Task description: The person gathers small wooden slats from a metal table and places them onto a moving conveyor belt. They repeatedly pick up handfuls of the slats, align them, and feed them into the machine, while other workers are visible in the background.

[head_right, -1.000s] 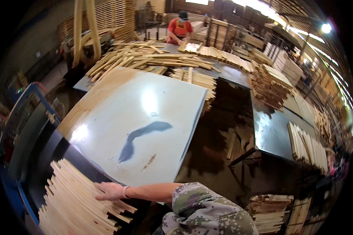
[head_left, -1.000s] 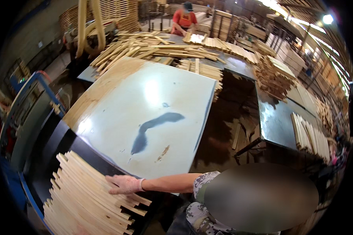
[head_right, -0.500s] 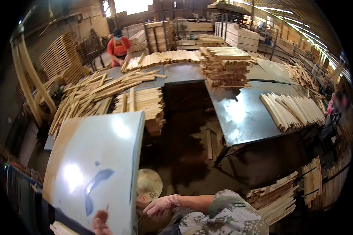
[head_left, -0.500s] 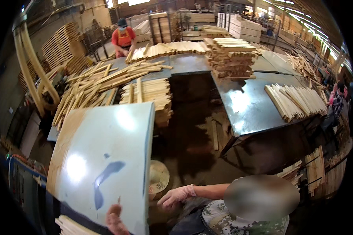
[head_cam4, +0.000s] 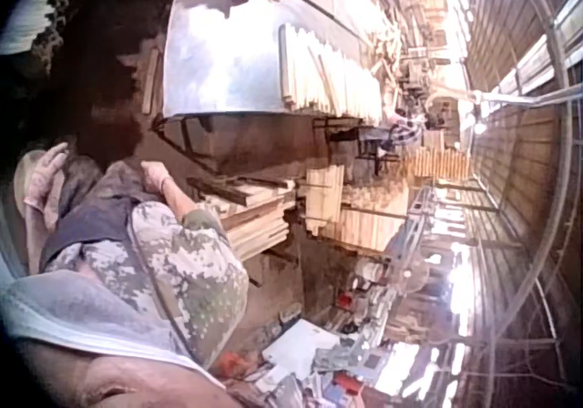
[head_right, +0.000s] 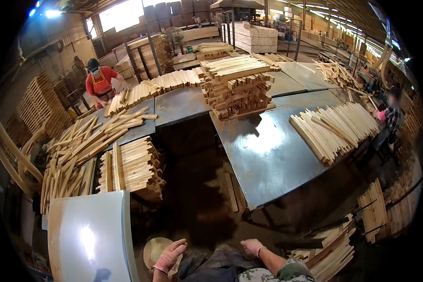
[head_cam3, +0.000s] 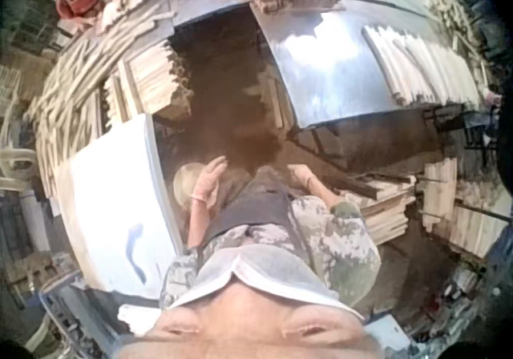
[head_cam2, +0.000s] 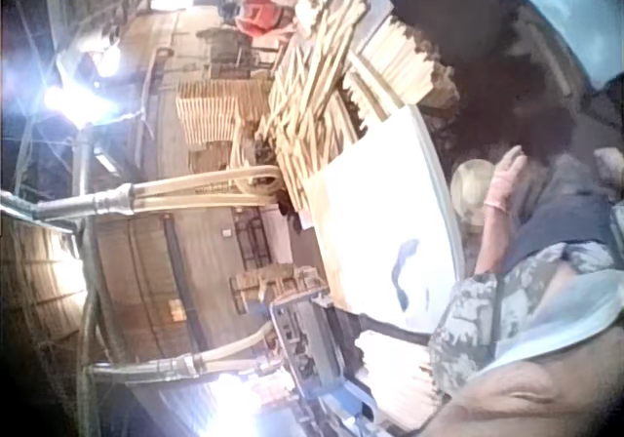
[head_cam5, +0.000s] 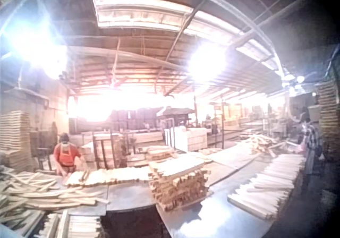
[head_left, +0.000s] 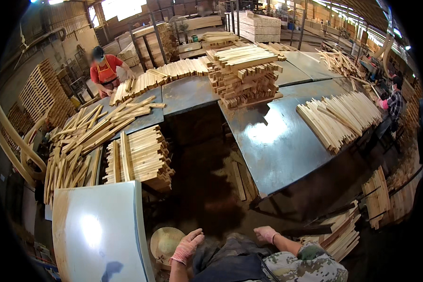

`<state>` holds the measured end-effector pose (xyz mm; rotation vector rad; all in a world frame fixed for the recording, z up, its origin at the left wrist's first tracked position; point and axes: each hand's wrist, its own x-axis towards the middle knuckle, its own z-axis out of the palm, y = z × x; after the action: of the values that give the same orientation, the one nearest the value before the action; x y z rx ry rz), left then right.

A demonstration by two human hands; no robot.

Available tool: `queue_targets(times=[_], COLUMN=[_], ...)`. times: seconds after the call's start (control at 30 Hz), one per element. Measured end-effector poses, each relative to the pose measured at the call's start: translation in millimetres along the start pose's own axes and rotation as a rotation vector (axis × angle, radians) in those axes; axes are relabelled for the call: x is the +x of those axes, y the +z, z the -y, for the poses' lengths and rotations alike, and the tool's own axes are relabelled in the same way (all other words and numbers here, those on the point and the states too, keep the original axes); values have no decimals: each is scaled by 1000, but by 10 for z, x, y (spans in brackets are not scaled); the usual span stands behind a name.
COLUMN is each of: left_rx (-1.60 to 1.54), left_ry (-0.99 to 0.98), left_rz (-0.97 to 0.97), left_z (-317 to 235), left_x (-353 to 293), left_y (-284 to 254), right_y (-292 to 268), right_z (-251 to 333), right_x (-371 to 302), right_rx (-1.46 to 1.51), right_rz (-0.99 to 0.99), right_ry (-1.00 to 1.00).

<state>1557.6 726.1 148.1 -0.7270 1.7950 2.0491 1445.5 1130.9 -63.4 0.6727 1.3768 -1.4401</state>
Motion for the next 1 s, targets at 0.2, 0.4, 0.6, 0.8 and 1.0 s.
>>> queue_targets(times=[0.2, 0.4, 0.6, 0.8, 1.0], left_rx=[35, 245, 413, 503, 436], left_ry=[-21, -11, 101, 100, -49], left_rz=[-40, -51, -16, 158, 142], left_z=[-464, -1348, -2499, -2996, -3178], left_x=[1182, 2592, 3881, 4865, 5854], left_y=[-472, -925, -1187, -1234, -1391], right_y=[243, 62, 308, 1055, 1281], right_z=[516, 1656, 3232, 4491, 5886], right_x=[261, 1096, 1729, 1957, 2690], right_rx=[101, 97, -495, -103, -73], right_rz=[-27, -178, -298, -91, -66], right_ry=[135, 167, -130, -94, -144])
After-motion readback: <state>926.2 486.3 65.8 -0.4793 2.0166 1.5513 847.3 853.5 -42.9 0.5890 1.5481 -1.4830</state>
